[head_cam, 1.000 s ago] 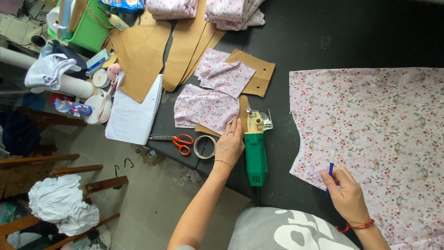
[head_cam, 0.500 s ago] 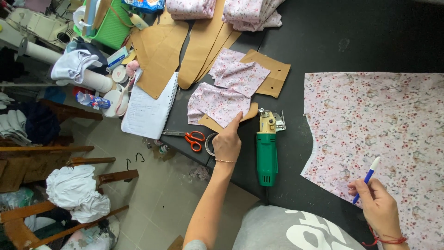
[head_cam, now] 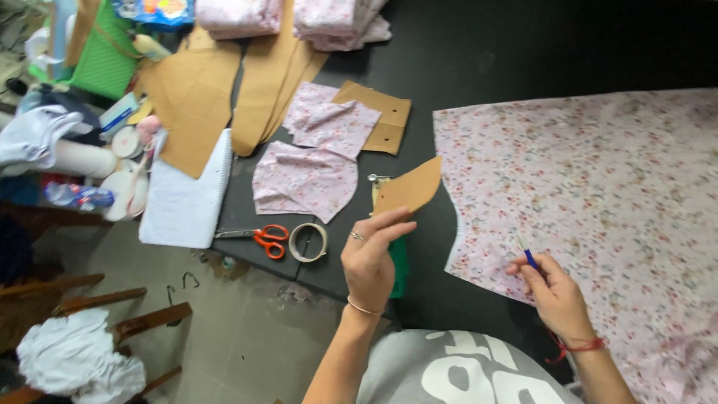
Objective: The person traces a cardboard pattern onto floral fabric using a blue marker, then cuts the fabric with a green electric rotary cutter. They stack the cut pieces and repeat the process on a new section of fabric.
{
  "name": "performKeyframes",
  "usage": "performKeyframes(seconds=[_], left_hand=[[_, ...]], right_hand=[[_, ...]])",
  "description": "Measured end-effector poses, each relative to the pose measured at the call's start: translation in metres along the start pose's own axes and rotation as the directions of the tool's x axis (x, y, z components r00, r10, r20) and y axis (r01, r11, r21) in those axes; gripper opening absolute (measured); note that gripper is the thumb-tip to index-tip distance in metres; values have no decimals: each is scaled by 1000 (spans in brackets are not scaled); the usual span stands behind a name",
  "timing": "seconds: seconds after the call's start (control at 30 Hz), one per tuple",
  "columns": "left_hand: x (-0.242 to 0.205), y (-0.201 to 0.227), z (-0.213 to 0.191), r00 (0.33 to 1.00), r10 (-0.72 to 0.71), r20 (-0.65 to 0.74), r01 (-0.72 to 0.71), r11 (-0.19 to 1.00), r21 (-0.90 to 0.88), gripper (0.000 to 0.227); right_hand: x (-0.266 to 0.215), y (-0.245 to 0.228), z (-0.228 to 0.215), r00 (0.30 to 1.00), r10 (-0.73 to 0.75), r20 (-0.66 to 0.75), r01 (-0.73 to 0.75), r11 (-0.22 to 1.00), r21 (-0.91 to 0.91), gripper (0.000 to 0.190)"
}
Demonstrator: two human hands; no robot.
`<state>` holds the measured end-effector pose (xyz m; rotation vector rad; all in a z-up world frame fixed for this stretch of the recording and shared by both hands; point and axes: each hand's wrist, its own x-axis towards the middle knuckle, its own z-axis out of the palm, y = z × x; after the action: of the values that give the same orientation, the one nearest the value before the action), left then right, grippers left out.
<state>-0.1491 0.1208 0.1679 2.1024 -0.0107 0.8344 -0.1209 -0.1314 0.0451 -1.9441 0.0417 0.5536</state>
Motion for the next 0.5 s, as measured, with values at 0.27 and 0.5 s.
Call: performKeyframes(seconds=[0.27,0.5], left_hand=[[-42,-6,85,842,-531,96,503,707,-497,26],[-102,-45,130,436,-739,513,899,382,-214,36]], right_hand=[[22,84,-24,981,102,-164,-21,901,434,17],[27,8,-58,892,165,-420,-260,949,-179,40]])
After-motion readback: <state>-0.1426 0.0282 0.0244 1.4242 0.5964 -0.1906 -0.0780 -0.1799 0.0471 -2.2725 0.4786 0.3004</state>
